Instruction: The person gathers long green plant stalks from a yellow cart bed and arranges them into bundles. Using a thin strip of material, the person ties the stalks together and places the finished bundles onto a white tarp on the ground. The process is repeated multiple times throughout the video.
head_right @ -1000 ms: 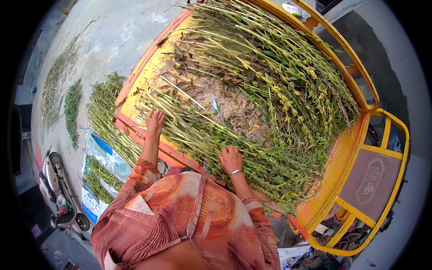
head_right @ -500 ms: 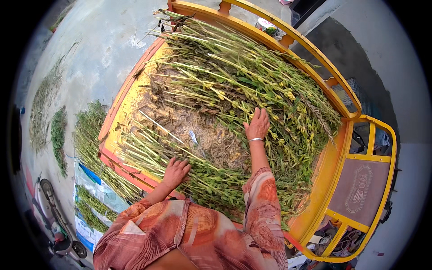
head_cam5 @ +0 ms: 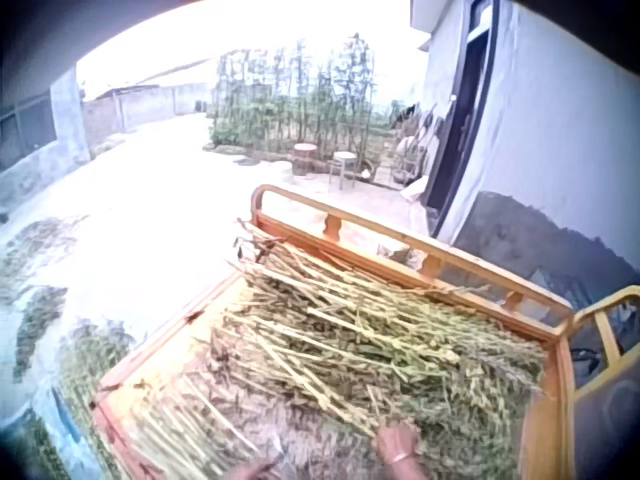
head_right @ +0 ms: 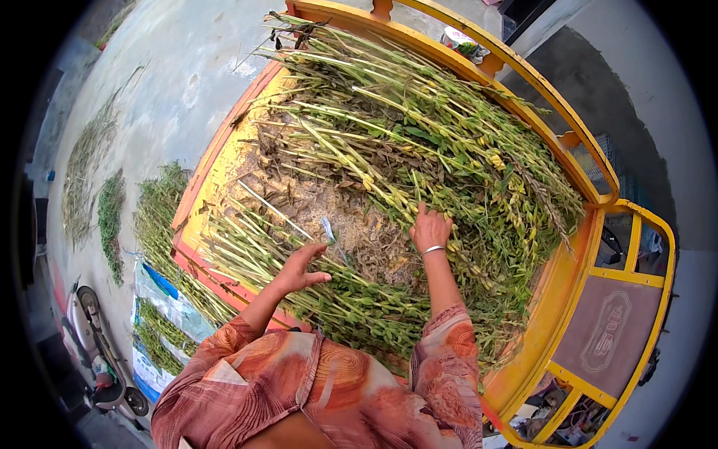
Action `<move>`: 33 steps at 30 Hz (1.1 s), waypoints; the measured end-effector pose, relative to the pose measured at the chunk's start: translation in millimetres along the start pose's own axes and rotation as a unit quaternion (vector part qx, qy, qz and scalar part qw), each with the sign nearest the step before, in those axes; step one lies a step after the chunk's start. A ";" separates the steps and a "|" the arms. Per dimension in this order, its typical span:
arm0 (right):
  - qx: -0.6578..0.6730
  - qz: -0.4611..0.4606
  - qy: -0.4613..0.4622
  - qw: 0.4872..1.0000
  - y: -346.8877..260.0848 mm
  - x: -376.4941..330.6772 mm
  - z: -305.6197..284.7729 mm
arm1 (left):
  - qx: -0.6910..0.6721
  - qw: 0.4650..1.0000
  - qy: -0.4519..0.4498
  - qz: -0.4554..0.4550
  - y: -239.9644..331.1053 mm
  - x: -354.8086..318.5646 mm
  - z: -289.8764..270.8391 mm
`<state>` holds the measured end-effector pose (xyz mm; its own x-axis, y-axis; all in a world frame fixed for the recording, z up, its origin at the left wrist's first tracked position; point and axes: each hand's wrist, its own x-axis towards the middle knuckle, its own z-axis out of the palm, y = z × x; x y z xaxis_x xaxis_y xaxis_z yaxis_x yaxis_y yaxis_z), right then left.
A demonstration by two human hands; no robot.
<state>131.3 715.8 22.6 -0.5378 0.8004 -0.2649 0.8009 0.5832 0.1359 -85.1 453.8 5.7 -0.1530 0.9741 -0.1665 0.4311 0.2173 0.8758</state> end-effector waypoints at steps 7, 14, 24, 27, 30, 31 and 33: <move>0.069 -0.081 0.011 0.994 -30.4 -151.2 -40.1 | -0.618 0.767 0.133 -0.110 37.2 28.5 1.3; 0.222 -0.146 0.027 0.964 -52.2 -247.7 -70.0 | -0.680 0.695 0.200 -0.119 45.8 -62.2 5.8; 0.190 -0.231 0.055 0.953 -190.0 -244.6 -32.0 | -0.614 0.671 0.282 -0.307 -47.9 -136.8 55.4; 0.236 -0.208 -0.004 0.949 -247.8 -230.7 -13.1 | -0.616 0.690 0.271 -0.265 -60.9 -143.3 47.6; 0.267 -0.227 0.016 0.937 -268.1 -217.4 15.6 | -0.595 0.694 0.306 -0.265 -73.5 -148.3 36.2; 0.290 -0.218 -0.025 0.932 -272.6 -217.3 13.2 | -0.586 0.695 0.308 -0.279 -73.1 -154.6 24.8; 0.303 -0.250 0.047 0.918 -265.7 -219.0 2.9 | -0.582 0.694 0.308 -0.290 -71.5 -160.4 6.9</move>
<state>37.0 385.2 41.7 -0.8756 0.4788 -0.0632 0.4324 0.7190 -0.5442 -85.2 282.5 -33.4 -0.5070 0.4535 -0.7330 -0.8178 0.0156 0.5753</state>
